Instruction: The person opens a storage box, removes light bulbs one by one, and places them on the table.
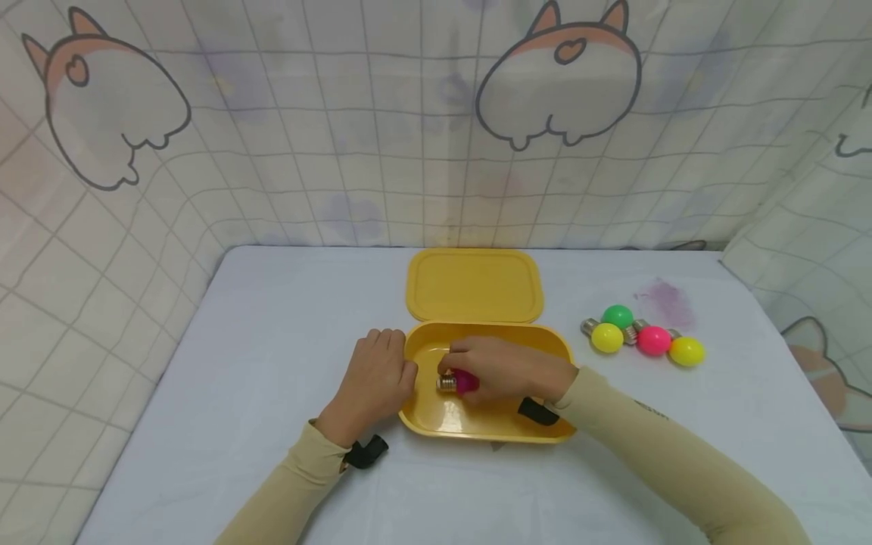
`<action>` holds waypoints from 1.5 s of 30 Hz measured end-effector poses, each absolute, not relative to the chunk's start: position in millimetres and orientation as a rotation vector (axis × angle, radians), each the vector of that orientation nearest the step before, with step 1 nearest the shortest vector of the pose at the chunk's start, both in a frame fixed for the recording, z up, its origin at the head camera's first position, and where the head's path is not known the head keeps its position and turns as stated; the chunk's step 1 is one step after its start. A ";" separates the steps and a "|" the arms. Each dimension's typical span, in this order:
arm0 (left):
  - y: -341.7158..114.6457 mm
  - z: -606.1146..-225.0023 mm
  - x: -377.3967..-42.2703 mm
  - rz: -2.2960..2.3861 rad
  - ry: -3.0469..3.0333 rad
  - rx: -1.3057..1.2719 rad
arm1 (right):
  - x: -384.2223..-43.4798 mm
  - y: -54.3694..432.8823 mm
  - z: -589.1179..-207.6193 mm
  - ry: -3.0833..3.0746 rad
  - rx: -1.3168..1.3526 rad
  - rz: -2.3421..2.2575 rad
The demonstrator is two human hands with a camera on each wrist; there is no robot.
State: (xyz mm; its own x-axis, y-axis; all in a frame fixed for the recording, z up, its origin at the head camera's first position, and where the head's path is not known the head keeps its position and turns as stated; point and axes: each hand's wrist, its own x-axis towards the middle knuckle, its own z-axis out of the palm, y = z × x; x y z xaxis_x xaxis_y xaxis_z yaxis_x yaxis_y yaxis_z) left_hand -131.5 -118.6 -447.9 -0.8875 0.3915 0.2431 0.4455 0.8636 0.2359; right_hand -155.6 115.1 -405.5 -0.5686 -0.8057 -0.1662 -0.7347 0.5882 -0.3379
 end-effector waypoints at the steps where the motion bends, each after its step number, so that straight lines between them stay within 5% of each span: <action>1: -118.6 -447.9 -131.5 -0.429 -2.851 -0.644 | -155.5 116.0 -405.3 2.517 -1.259 -0.330; 45: -118.0 -449.4 -132.3 -0.457 -2.840 -0.635 | -125.3 191.5 -376.7 2.775 -1.115 -0.880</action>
State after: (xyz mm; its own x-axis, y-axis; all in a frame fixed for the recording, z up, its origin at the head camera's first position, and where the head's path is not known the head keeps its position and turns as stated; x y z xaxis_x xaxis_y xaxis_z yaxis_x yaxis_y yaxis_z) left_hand -132.3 -118.0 -449.4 -0.8888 0.3817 0.2538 0.4421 0.8601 0.2546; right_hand -125.3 191.5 -376.7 -0.7437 -0.6437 0.1806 -0.6300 0.5845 -0.5113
